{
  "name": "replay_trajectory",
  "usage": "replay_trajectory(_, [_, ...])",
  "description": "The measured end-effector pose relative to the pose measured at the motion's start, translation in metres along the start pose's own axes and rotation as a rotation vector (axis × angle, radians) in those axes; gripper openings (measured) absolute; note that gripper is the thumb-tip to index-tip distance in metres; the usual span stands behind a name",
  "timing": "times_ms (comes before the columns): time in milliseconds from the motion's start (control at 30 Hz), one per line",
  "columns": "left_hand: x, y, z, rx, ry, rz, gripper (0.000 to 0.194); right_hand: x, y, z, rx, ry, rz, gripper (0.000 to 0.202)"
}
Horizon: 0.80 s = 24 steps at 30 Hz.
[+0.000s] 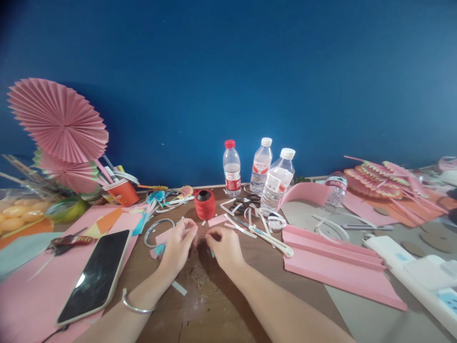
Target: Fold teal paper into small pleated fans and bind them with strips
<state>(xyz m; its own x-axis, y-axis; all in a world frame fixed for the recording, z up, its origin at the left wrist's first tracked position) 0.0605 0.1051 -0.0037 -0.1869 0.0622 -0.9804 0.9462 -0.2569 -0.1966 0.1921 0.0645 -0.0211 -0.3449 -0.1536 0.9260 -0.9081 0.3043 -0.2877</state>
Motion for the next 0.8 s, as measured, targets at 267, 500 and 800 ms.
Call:
replay_trajectory(267, [-0.01, -0.012, 0.01, -0.238, 0.23, 0.074, 0.014, -0.007, 0.002, 0.0, -0.007, 0.014, -0.034, 0.017])
replay_trajectory(500, [-0.011, 0.003, 0.01, -0.024, 0.174, -0.188, 0.013, 0.0, -0.003, -0.003, -0.062, 0.033, -0.171, 0.018])
replay_trajectory(800, [0.008, 0.028, 0.015, 0.196, -0.356, 0.558, 0.024, 0.001, 0.0, -0.002, -0.119, 0.052, -0.363, 0.017])
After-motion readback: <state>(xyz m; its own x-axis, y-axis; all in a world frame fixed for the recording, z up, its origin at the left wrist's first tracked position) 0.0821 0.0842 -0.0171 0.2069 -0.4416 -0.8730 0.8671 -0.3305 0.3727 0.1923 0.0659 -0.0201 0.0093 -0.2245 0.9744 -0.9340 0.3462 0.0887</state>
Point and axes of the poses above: each hand's wrist, its own z-axis away from the middle knuckle, its own y-axis out of the palm, x = y × z, the point moved 3 cm from there along -z, towards the middle knuckle, and after that the axes turned 7 degrees about -y, right-handed, at the moved point
